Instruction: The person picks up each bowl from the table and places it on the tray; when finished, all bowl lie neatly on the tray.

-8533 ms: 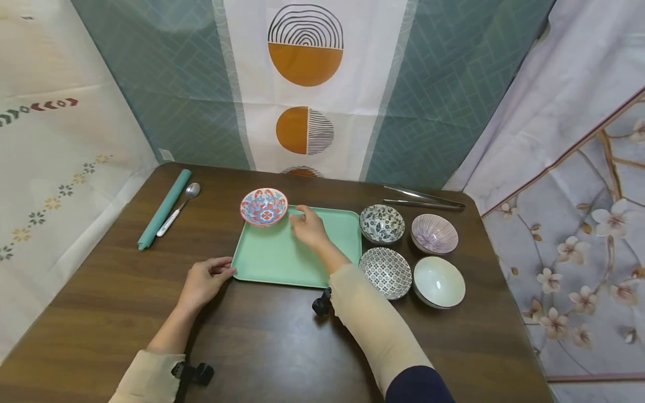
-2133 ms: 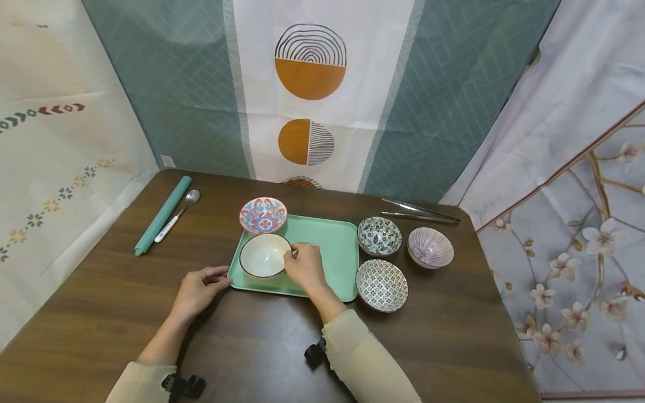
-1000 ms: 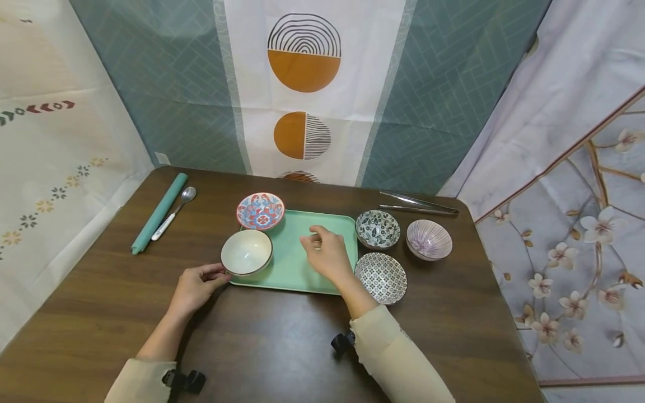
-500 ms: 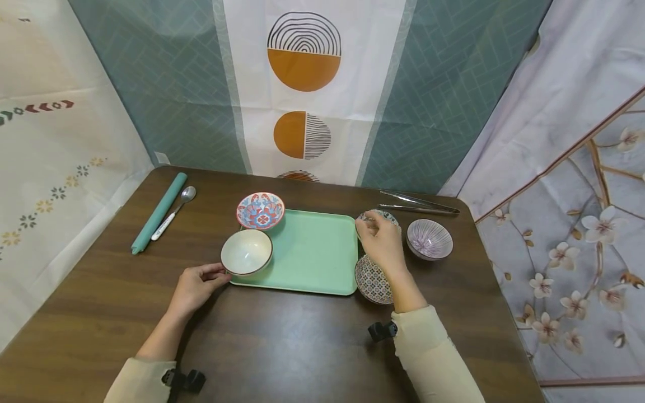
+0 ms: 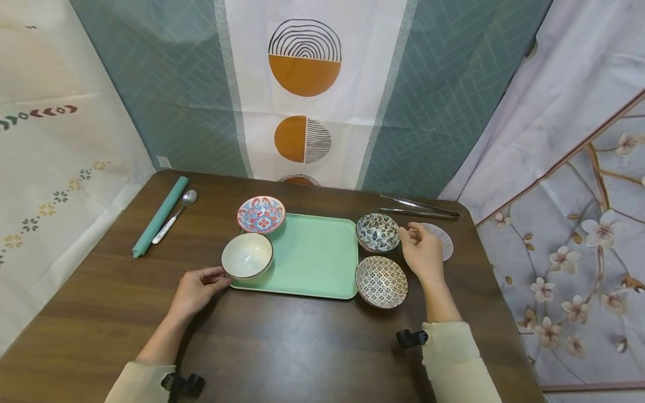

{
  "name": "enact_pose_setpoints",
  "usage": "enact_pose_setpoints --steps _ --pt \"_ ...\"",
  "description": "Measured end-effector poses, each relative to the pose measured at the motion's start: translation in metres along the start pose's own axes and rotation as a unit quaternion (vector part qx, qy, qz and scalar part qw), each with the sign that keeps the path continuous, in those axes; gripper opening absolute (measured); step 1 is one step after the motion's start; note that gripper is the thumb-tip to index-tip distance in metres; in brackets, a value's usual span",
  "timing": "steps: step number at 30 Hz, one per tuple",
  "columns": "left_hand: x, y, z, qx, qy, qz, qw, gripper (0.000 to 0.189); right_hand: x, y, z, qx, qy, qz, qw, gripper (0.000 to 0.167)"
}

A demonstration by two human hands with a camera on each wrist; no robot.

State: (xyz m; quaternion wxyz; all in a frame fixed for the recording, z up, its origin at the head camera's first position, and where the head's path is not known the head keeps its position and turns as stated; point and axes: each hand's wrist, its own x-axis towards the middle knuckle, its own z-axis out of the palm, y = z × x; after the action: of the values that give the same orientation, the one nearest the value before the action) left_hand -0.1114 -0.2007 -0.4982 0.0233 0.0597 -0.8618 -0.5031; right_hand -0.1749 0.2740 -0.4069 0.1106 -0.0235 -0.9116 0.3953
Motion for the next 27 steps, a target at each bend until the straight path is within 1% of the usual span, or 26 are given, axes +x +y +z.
enact_pose_setpoints --steps 3,8,12,17,21,24,27 --pt "0.0 -0.001 0.0 0.0 0.002 0.0 1.0 0.032 0.0 0.008 -0.005 -0.012 0.023 -0.001 0.9997 0.043" --pt "0.001 -0.003 -0.001 0.0 0.003 -0.001 1.0 0.032 0.001 0.022 -0.014 -0.028 0.041 0.031 0.9982 0.047" --pt "0.001 -0.004 -0.001 0.001 0.004 0.0 1.0 0.031 0.003 0.036 -0.021 -0.042 0.068 0.032 0.9963 0.044" --pt "0.001 -0.003 -0.001 0.0 0.003 0.003 1.0 0.032 0.004 0.052 -0.028 -0.062 0.118 0.028 0.9906 0.039" --pt "0.001 -0.003 0.0 -0.002 0.002 0.002 1.0 0.032 0.004 0.062 -0.033 -0.08 0.148 0.042 0.9849 0.037" --pt "0.002 -0.004 0.001 -0.006 -0.001 0.0 1.0 0.032 0.005 0.069 -0.035 -0.075 0.169 0.054 0.9812 0.036" --pt "0.002 -0.005 0.001 -0.01 -0.003 0.0 0.9999 0.033 0.006 0.079 -0.033 -0.059 0.192 0.051 0.9783 0.034"
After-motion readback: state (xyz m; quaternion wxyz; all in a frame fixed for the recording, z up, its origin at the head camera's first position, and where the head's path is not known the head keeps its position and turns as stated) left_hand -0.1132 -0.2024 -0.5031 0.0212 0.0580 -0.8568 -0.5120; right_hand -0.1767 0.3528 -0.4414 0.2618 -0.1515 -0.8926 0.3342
